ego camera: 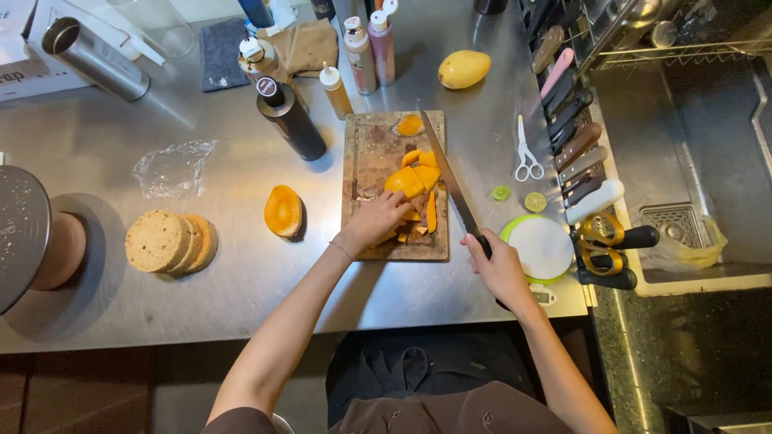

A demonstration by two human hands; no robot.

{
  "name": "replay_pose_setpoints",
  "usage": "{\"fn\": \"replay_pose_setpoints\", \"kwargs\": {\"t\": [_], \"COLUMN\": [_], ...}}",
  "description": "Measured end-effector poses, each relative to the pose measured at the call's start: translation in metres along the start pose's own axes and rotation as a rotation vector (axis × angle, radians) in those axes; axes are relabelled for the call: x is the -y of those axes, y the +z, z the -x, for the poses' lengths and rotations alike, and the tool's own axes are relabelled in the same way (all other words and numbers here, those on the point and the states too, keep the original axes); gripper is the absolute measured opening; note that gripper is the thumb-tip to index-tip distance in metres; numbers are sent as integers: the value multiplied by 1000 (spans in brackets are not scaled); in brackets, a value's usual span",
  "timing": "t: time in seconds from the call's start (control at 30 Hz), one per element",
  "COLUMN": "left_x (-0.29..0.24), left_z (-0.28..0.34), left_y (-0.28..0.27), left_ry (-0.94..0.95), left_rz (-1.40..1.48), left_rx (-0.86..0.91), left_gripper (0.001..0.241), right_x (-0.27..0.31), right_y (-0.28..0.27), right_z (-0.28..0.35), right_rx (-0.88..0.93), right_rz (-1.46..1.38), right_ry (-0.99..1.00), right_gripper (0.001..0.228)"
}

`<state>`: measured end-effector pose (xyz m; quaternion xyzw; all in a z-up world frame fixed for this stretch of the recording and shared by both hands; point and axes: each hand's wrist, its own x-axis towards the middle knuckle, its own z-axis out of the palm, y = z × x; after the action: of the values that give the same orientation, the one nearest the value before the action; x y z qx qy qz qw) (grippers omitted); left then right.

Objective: Peeling and slicing mangoes at a food preparation station.

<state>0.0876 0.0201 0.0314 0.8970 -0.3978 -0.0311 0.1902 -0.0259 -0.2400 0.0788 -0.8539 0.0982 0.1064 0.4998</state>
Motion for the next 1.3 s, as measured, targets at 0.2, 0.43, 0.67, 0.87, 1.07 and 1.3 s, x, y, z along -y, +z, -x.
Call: {"fn": "replay_pose_setpoints", "kwargs": {"t": [0.2, 0.43, 0.67, 0.87, 1.07, 1.3], "left_x": [36, 40, 2, -27, -41, -36], "left_z": [4, -10, -8, -19, -43, -70], "left_y": [58, 5, 0, 9, 45, 86], "left_ry": [89, -82, -277, -295, -511, -604], "left_rz": [-298, 242, 439, 196, 158, -111], "left_rx": [37, 156, -26, -205, -325, -397], "left_gripper": [26, 26, 38, 41, 34, 25], "right_x": [-7, -5, -8, -18, -24, -35], "right_y": [2, -8, -15, -16, -17, -15], "right_z": [-5, -5, -2, 0, 2, 2], "right_rx": [27, 29, 18, -8, -24, -31], "right_rz": [-17, 3, 1, 5, -33, -41], "right_ry": [2, 2, 31, 13, -10, -8], "right_gripper": [32, 32, 33, 31, 30, 30]}}
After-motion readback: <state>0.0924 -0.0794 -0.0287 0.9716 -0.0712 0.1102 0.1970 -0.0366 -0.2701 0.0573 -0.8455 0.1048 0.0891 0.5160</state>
